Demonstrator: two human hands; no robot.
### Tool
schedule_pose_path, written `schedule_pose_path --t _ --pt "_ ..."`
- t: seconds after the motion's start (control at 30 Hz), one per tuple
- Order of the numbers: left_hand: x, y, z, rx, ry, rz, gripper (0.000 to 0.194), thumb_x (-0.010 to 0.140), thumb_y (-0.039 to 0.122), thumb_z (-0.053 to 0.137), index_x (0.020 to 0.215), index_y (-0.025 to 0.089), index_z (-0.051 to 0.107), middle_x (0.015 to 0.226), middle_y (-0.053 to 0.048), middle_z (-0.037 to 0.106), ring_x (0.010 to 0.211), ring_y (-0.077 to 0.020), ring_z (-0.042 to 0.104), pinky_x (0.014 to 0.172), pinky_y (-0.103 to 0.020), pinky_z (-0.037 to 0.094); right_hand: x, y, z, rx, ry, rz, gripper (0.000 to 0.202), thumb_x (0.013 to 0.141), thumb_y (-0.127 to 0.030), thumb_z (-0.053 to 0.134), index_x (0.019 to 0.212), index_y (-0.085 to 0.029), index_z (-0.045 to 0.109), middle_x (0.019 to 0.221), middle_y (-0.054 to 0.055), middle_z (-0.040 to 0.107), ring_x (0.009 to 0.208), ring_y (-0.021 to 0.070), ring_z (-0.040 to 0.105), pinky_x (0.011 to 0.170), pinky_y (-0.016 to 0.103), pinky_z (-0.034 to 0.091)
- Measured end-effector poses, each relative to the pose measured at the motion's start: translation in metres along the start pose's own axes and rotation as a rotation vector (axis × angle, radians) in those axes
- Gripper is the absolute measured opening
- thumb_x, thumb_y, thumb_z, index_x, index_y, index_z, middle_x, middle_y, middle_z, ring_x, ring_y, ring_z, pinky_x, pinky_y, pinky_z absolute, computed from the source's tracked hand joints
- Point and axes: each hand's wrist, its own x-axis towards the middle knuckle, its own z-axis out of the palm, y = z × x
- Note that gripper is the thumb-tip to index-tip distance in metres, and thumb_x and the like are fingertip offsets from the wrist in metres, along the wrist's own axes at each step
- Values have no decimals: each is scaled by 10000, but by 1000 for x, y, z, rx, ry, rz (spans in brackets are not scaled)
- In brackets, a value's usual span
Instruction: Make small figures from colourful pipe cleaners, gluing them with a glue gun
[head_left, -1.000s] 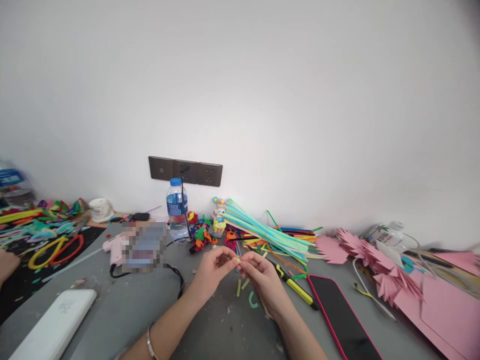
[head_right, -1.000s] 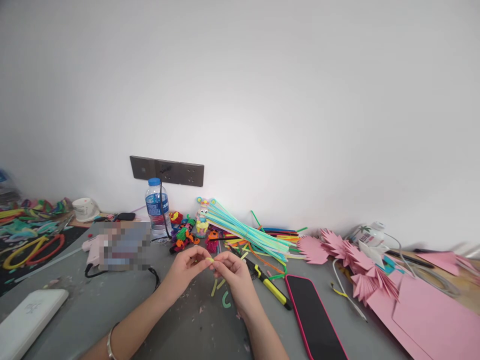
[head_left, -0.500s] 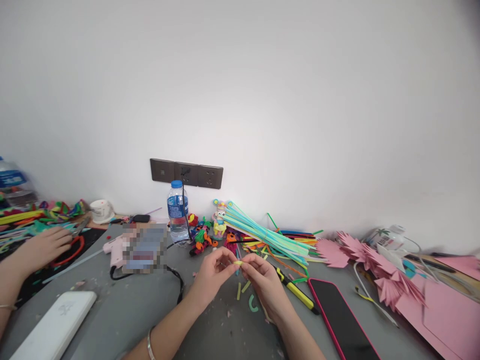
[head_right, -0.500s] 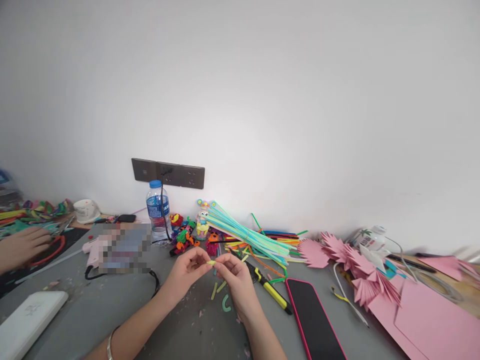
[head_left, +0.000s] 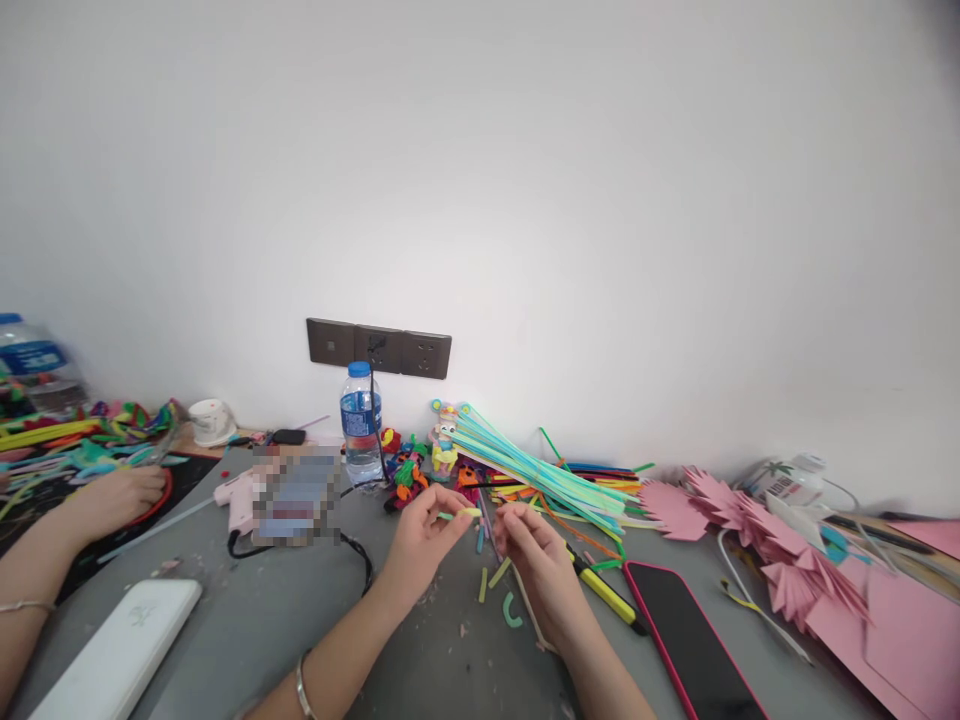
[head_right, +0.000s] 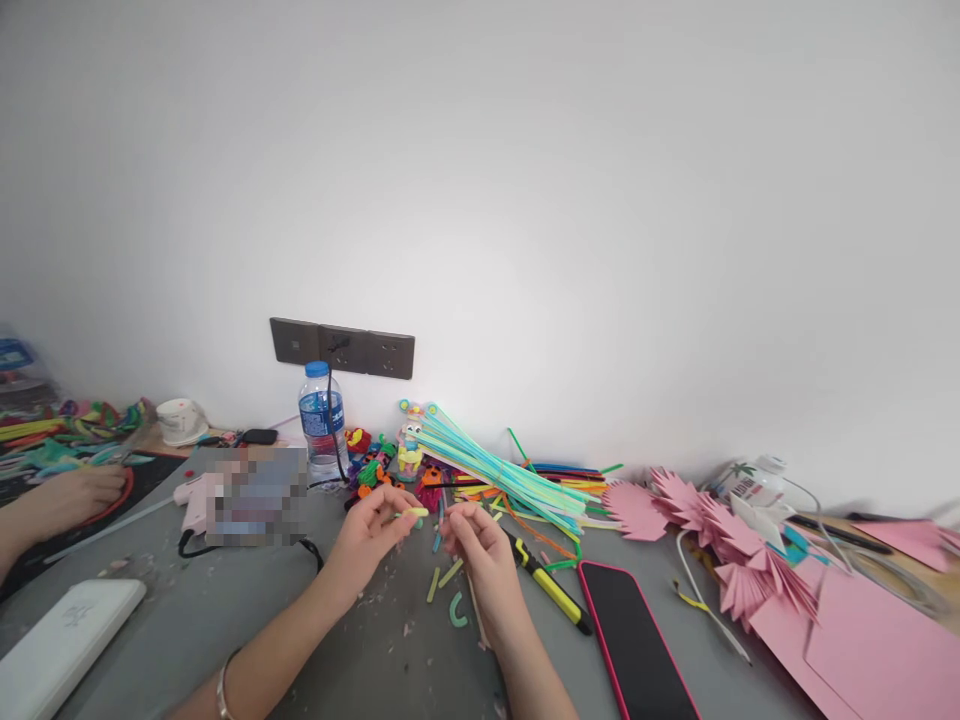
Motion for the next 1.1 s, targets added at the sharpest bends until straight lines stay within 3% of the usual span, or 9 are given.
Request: schedule_pose_path --t 0.2,0.37,0.67,1.1 --pt "7 6 -11 -85 210 11 289 730 437 701 723 194 545 712 7 596 620 -115 534 588 -218 427 3 -3 -5 48 95 -35 336 684 -524 749 767 -212 656 636 -12 532 574 147 432 556 265 352" --pt "7 7 -15 -110 302 69 254 750 414 691 822 195 583 736 12 618 610 -102 526 594 -208 436 3 2 -8 36 115 -52 326 709 -518 732 809 -215 669 652 -12 536 576 143 431 562 263 353" --pt "9 7 -18 -110 332 82 284 728 437 713 767 193 574 706 17 604 623 -111 536 592 -213 427 2 0 -5 -20 136 -56 366 698 -548 733 769 -201 642 654 -6 530 574 135 409 547 255 336" --pt "4 12 -16 6 272 60 279 724 438 709 732 169 636 672 9 585 643 -125 532 624 -211 439 3 4 -5 -66 129 -65 398 702 -562 719 794 -185 633 626 -14 527 561 130 422 535 237 343"
